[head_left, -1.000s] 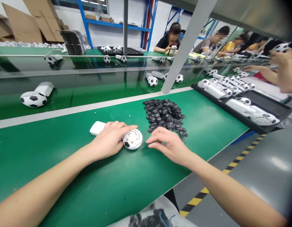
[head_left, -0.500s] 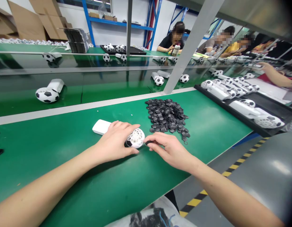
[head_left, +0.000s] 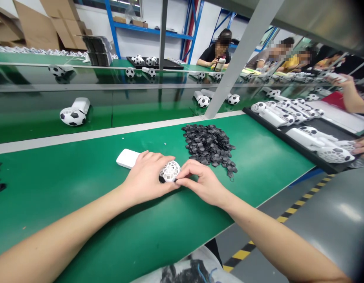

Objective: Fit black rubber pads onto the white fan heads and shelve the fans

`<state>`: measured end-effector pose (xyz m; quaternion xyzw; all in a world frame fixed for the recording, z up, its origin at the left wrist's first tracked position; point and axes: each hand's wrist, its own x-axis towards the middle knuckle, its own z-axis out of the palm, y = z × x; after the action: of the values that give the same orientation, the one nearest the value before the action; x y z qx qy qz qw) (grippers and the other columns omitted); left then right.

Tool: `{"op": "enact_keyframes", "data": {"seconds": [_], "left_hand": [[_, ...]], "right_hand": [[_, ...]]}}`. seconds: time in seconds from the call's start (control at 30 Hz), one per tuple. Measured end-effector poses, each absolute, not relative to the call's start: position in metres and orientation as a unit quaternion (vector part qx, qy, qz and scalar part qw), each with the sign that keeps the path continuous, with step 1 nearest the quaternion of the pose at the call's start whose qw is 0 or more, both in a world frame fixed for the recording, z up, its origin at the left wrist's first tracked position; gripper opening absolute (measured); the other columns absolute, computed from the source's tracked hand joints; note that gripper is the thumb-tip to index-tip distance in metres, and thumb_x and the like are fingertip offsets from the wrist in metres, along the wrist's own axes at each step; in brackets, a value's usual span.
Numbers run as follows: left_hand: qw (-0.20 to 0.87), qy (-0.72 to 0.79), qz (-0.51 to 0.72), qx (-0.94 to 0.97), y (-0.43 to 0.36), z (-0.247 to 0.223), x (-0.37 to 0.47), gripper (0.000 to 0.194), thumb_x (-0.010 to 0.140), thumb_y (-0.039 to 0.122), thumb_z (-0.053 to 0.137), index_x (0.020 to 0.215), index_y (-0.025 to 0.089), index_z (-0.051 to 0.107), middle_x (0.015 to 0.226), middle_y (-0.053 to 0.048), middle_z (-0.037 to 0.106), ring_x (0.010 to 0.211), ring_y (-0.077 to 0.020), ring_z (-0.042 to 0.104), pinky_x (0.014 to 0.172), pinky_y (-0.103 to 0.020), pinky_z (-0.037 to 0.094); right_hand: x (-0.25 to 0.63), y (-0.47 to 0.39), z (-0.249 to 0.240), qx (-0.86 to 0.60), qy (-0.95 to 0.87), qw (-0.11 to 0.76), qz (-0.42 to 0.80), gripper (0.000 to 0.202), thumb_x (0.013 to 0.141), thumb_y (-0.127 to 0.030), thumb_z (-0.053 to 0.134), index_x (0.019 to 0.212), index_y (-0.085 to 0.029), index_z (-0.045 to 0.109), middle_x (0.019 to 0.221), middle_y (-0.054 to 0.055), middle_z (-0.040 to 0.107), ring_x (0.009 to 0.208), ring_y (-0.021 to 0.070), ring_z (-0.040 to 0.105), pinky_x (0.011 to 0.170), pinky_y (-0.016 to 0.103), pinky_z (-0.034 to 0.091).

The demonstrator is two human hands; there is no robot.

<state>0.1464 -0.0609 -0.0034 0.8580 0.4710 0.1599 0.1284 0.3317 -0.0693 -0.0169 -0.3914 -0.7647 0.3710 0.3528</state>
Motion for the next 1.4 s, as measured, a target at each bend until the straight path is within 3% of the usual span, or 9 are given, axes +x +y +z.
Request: {"op": "enact_keyframes", "data": {"seconds": [0.13, 0.23, 0.47, 0.67, 0.83, 1.0, 1.13, 1.27, 1.4], "left_hand": [[0.131, 0.475, 0.167, 0.854, -0.062, -0.004, 0.148, 0.054, 0.069, 0.054, 0.056, 0.112, 0.021, 0.053, 0.101, -0.005, 0.061, 0.097, -0.0245, 0.052, 0.096, -0.046, 0.028], [0.140, 0.473, 0.169, 0.853, -0.062, -0.003, 0.149, 0.054, 0.068, 0.052, 0.057, 0.112, 0.022, 0.052, 0.103, -0.004, 0.061, 0.099, -0.0244, 0.052, 0.097, -0.047, 0.026], [0.152, 0.484, 0.165, 0.846, -0.063, -0.002, 0.148, 0.050, 0.066, 0.046, 0.060, 0.110, 0.023, 0.053, 0.102, -0.003, 0.061, 0.099, -0.0241, 0.051, 0.099, -0.048, 0.023], [0.156, 0.483, 0.179, 0.843, -0.063, -0.006, 0.149, 0.065, 0.057, 0.063, 0.062, 0.109, 0.024, 0.053, 0.100, -0.003, 0.060, 0.099, -0.0252, 0.051, 0.100, -0.049, 0.021], [0.139, 0.489, 0.184, 0.841, -0.063, -0.008, 0.151, 0.056, 0.064, 0.059, 0.059, 0.107, 0.024, 0.053, 0.098, -0.003, 0.060, 0.099, -0.0244, 0.051, 0.099, -0.047, 0.022], [0.134, 0.483, 0.186, 0.845, -0.063, -0.008, 0.151, 0.060, 0.062, 0.060, 0.059, 0.108, 0.022, 0.054, 0.097, -0.004, 0.060, 0.098, -0.0247, 0.052, 0.099, -0.048, 0.022], [0.134, 0.479, 0.192, 0.846, -0.063, -0.007, 0.151, 0.051, 0.067, 0.054, 0.057, 0.107, 0.022, 0.054, 0.098, -0.003, 0.061, 0.097, -0.0237, 0.052, 0.099, -0.048, 0.022], [0.141, 0.476, 0.194, 0.846, -0.064, -0.005, 0.152, 0.044, 0.069, 0.047, 0.057, 0.106, 0.022, 0.055, 0.097, -0.003, 0.062, 0.094, -0.0230, 0.053, 0.097, -0.047, 0.024], [0.147, 0.475, 0.195, 0.846, -0.061, -0.005, 0.151, 0.040, 0.069, 0.043, 0.057, 0.103, 0.022, 0.057, 0.092, -0.003, 0.062, 0.089, -0.0225, 0.053, 0.088, -0.043, 0.032]], "right_hand": [[0.331, -0.065, -0.021, -0.386, -0.724, 0.354, 0.449, 0.012, 0.071, -0.024, 0.068, 0.065, -0.017, 0.059, 0.070, -0.001, 0.049, 0.068, 0.0119, 0.048, 0.063, 0.026, 0.041], [0.333, -0.064, -0.022, -0.385, -0.700, 0.344, 0.493, 0.010, 0.074, -0.025, 0.064, 0.070, -0.017, 0.059, 0.072, -0.001, 0.051, 0.067, 0.0119, 0.048, 0.064, 0.026, 0.040], [0.332, -0.066, -0.022, -0.391, -0.716, 0.378, 0.438, 0.013, 0.075, -0.023, 0.063, 0.066, -0.018, 0.054, 0.072, -0.001, 0.047, 0.069, 0.0125, 0.047, 0.064, 0.026, 0.039], [0.332, -0.064, -0.026, -0.399, -0.709, 0.362, 0.455, 0.011, 0.076, -0.024, 0.061, 0.071, -0.018, 0.053, 0.073, -0.001, 0.047, 0.065, 0.0112, 0.045, 0.061, 0.025, 0.039], [0.330, -0.069, -0.026, -0.402, -0.718, 0.355, 0.443, 0.009, 0.078, -0.023, 0.058, 0.072, -0.018, 0.053, 0.073, 0.000, 0.049, 0.069, 0.0124, 0.047, 0.064, 0.026, 0.038], [0.325, -0.073, -0.030, -0.426, -0.683, 0.368, 0.465, 0.013, 0.076, -0.025, 0.060, 0.071, -0.018, 0.050, 0.073, -0.001, 0.046, 0.064, 0.0106, 0.044, 0.059, 0.025, 0.038], [0.326, -0.071, -0.036, -0.453, -0.655, 0.371, 0.477, 0.021, 0.073, -0.029, 0.062, 0.081, -0.019, 0.045, 0.072, -0.003, 0.043, 0.059, 0.0090, 0.041, 0.055, 0.023, 0.037], [0.327, -0.071, -0.034, -0.470, -0.668, 0.326, 0.477, 0.038, 0.074, -0.033, 0.062, 0.104, -0.020, 0.041, 0.078, -0.001, 0.047, 0.063, 0.0105, 0.045, 0.056, 0.024, 0.039], [0.325, -0.072, -0.026, -0.456, -0.712, 0.287, 0.450, 0.033, 0.081, -0.029, 0.054, 0.109, -0.019, 0.040, 0.089, 0.002, 0.053, 0.066, 0.0106, 0.050, 0.061, 0.025, 0.043]]}}
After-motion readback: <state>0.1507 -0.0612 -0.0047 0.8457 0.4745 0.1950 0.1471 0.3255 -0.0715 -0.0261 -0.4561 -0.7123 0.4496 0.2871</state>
